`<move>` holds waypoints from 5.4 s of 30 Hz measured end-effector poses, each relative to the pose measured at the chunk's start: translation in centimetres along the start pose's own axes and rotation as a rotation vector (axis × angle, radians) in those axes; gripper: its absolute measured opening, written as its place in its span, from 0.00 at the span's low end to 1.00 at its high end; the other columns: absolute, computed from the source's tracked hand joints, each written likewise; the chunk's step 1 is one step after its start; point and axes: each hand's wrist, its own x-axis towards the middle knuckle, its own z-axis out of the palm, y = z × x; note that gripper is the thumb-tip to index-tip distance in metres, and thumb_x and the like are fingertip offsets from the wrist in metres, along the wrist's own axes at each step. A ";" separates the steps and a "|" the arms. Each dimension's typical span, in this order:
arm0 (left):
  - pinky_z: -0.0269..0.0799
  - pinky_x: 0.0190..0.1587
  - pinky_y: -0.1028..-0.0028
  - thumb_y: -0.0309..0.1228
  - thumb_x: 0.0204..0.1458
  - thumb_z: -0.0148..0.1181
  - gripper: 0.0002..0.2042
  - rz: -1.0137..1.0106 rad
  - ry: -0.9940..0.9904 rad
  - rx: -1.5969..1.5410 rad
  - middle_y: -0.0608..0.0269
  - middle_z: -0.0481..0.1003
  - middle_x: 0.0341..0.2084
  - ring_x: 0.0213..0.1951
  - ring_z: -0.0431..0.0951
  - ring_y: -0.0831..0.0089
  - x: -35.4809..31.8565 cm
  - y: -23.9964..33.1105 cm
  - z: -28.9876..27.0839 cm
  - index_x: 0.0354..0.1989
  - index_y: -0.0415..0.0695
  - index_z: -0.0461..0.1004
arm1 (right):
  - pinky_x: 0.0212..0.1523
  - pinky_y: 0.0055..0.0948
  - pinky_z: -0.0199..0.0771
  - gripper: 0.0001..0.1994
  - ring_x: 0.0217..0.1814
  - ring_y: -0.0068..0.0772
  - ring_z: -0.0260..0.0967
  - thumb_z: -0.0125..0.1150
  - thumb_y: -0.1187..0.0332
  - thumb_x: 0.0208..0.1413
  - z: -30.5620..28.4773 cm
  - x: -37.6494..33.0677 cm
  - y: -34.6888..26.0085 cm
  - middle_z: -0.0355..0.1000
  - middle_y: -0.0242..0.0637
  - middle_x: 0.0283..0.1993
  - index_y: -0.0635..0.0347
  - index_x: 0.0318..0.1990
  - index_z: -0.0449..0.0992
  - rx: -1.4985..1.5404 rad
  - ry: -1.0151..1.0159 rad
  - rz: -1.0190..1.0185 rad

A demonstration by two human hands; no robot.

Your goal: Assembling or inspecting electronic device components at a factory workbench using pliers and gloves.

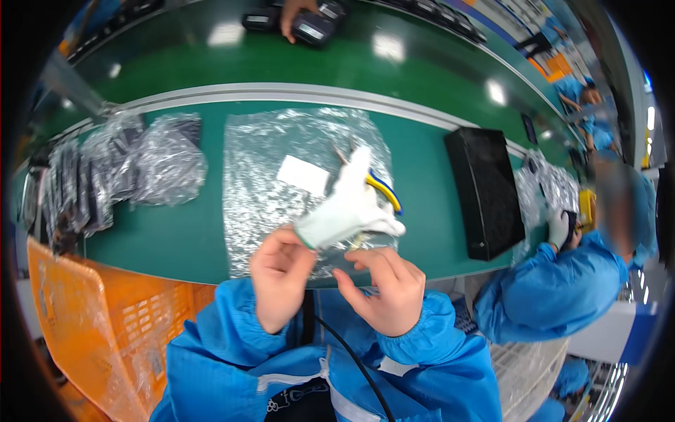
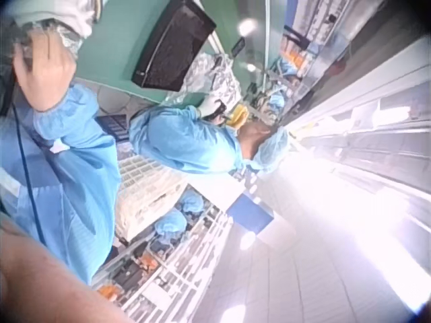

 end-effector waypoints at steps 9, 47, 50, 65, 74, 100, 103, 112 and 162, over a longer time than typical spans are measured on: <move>0.66 0.47 0.76 0.22 0.55 0.42 0.10 -0.170 0.104 -0.212 0.59 0.69 0.41 0.43 0.71 0.74 -0.8 0.9 0.0 0.45 0.36 0.65 | 0.22 0.29 0.68 0.11 0.23 0.35 0.69 0.63 0.72 0.38 4.8 1.8 -1.0 0.69 0.36 0.30 0.60 0.33 0.73 -0.117 0.104 -0.094; 0.52 0.61 0.64 0.40 0.61 0.25 0.24 -0.377 -0.450 -0.908 0.57 0.56 0.59 0.59 0.57 0.63 2.2 1.0 -4.4 0.62 0.39 0.48 | 0.22 0.26 0.64 0.12 0.28 0.34 0.70 0.61 0.79 0.36 5.7 1.1 -1.4 0.71 0.36 0.31 0.62 0.33 0.72 0.120 -0.005 -0.336; 0.52 0.61 0.65 0.27 0.58 0.32 0.21 -0.250 -0.369 -0.740 0.54 0.56 0.58 0.59 0.58 0.63 2.3 2.3 -3.6 0.61 0.38 0.50 | 0.23 0.28 0.66 0.10 0.27 0.38 0.70 0.60 0.81 0.37 5.8 0.9 -1.8 0.70 0.39 0.30 0.63 0.32 0.71 0.220 0.043 -0.271; 0.62 0.51 0.71 0.34 0.53 0.50 0.22 -0.369 -0.229 -0.503 0.64 0.65 0.49 0.49 0.67 0.69 4.5 3.6 -2.4 0.57 0.47 0.58 | 0.21 0.29 0.63 0.11 0.22 0.38 0.66 0.58 0.79 0.40 7.1 0.4 -3.2 0.70 0.39 0.30 0.63 0.34 0.69 0.337 -0.055 -0.270; 0.64 0.39 0.77 0.34 0.46 0.53 0.16 0.490 -0.455 0.857 0.62 0.70 0.23 0.31 0.71 0.75 7.9 3.5 -1.9 0.46 0.55 0.65 | 0.23 0.32 0.67 0.09 0.24 0.44 0.68 0.55 0.82 0.42 7.3 0.3 -3.9 0.69 0.44 0.28 0.65 0.33 0.68 0.383 -0.069 -0.224; 0.60 0.53 0.71 0.44 0.54 0.49 0.30 0.249 0.135 -0.025 0.50 0.57 0.58 0.56 0.62 0.64 10.8 4.3 0.2 0.62 0.43 0.51 | 0.18 0.30 0.65 0.09 0.17 0.38 0.66 0.58 0.77 0.39 7.7 -0.1 -4.5 0.66 0.38 0.21 0.61 0.31 0.67 0.491 -0.036 -0.054; 0.57 0.56 0.71 0.39 0.53 0.53 0.29 0.414 0.190 0.210 0.52 0.58 0.57 0.56 0.61 0.64 10.6 3.7 0.7 0.60 0.40 0.54 | 0.16 0.29 0.64 0.13 0.13 0.35 0.65 0.61 0.74 0.33 7.9 1.3 -3.6 0.64 0.34 0.15 0.59 0.31 0.68 0.348 0.098 -0.109; 0.44 0.59 0.52 0.49 0.45 0.54 0.34 0.424 0.160 1.220 0.35 0.50 0.57 0.58 0.51 0.40 10.0 2.6 1.3 0.59 0.45 0.54 | 0.16 0.23 0.54 0.17 0.11 0.25 0.59 0.64 0.73 0.35 6.5 2.9 -2.7 0.64 0.30 0.14 0.62 0.38 0.74 0.097 0.231 -0.338; 0.48 0.61 0.59 0.42 0.49 0.52 0.26 0.368 -0.448 0.647 0.57 0.61 0.56 0.59 0.58 0.58 8.2 8.5 -1.8 0.58 0.49 0.60 | 0.22 0.20 0.59 0.09 0.22 0.16 0.60 0.50 0.72 0.51 10.9 -4.4 -1.9 0.67 0.30 0.19 0.64 0.21 0.68 1.350 -0.565 0.257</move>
